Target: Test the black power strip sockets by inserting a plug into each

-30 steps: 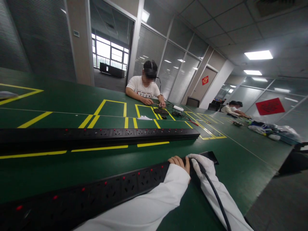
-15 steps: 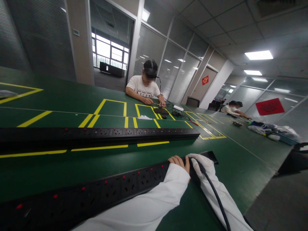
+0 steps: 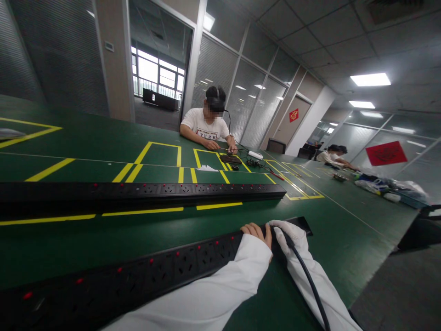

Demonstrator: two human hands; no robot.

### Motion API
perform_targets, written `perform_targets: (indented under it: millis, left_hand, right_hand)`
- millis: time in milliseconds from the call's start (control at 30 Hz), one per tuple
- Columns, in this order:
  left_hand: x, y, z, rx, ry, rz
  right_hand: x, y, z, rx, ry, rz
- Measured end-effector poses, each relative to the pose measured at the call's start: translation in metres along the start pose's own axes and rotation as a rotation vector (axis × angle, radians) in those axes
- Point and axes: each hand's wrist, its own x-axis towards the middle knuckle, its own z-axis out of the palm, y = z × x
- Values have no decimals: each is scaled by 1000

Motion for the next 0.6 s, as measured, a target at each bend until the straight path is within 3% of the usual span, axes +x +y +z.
perform_targets:
  millis: [600]
  left_hand:
    - [0, -1, -1, -16, -7, 2]
  right_hand:
    - [1, -3, -1, 18, 13, 11]
